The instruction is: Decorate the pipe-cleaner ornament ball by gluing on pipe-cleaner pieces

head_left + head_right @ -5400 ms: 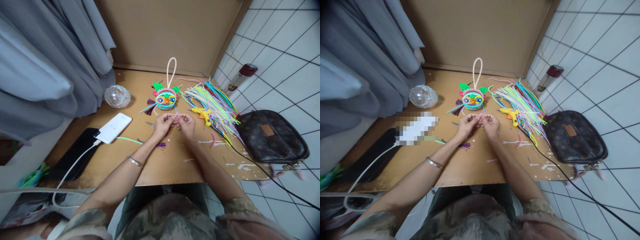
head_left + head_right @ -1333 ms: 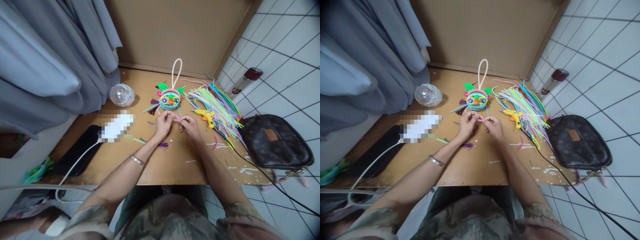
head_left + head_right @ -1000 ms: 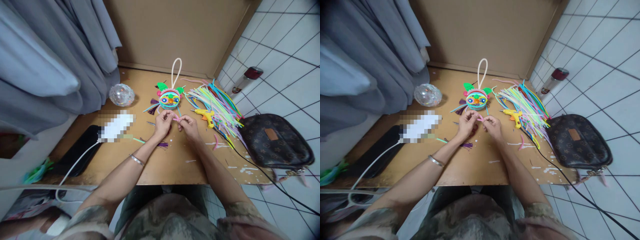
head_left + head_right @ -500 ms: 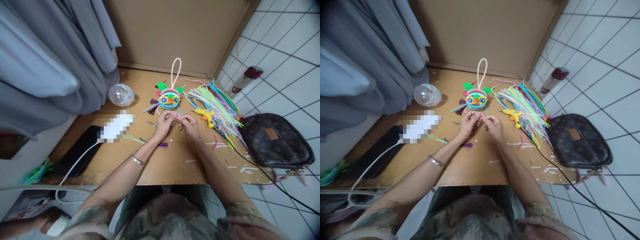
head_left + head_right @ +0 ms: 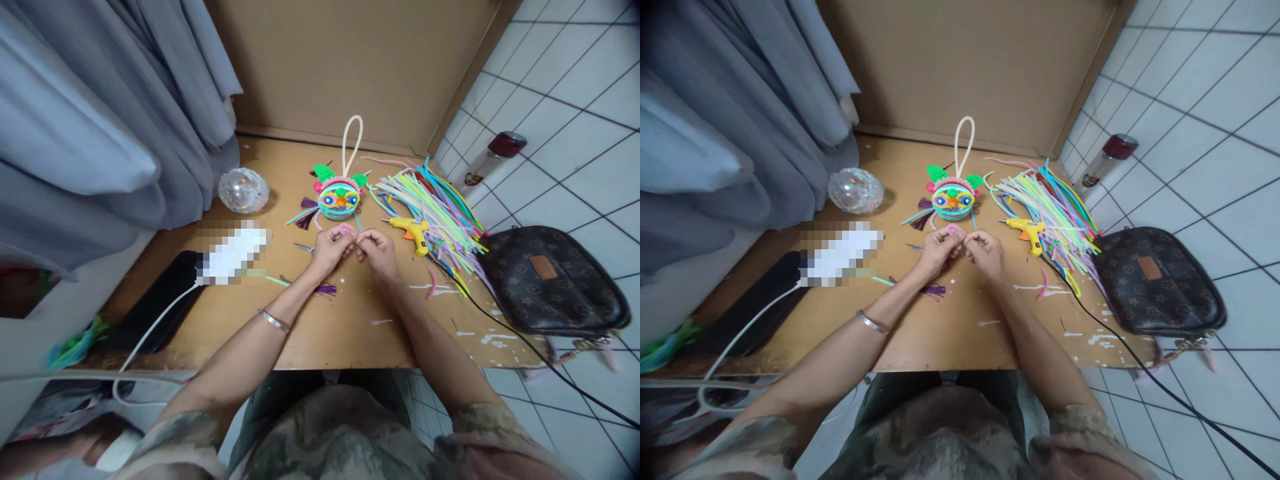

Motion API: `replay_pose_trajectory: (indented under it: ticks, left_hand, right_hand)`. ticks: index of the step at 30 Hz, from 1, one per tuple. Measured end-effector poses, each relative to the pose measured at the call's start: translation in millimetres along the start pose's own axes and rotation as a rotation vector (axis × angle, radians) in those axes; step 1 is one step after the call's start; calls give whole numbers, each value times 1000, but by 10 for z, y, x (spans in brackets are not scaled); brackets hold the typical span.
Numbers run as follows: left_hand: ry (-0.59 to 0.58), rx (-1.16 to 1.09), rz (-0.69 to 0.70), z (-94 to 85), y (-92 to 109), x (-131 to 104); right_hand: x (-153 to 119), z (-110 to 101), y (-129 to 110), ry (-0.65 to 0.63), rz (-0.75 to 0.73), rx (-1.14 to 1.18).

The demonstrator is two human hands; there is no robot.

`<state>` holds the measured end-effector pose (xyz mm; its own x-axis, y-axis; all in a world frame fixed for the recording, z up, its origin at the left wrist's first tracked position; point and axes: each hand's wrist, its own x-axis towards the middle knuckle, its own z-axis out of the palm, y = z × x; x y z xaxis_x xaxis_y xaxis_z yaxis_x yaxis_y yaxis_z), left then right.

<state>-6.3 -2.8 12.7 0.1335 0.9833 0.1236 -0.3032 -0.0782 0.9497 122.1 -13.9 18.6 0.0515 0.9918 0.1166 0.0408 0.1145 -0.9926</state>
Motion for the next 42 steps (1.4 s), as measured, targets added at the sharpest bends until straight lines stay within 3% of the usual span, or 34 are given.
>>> replay_pose_trajectory:
  ticks: [18, 26, 30, 35, 42]
  left_hand:
    - [-9, 49, -10, -81, -67, 33]
    - [11, -38, -75, -96, -21, 50]
    - [22, -54, -88, -89, -6, 56]
    - [10, -33, -76, -88, -11, 56]
    - [7, 86, -4, -98, -52, 34]
  right_hand:
    - [5, 9, 66, 14, -41, -102]
    - [-55, -51, -9, 136, -378, -460]
    - [-21, -92, 6, 124, -320, -387]
    - [4, -84, 41, -8, -187, -265]
    - [0, -85, 13, -37, -238, -361]
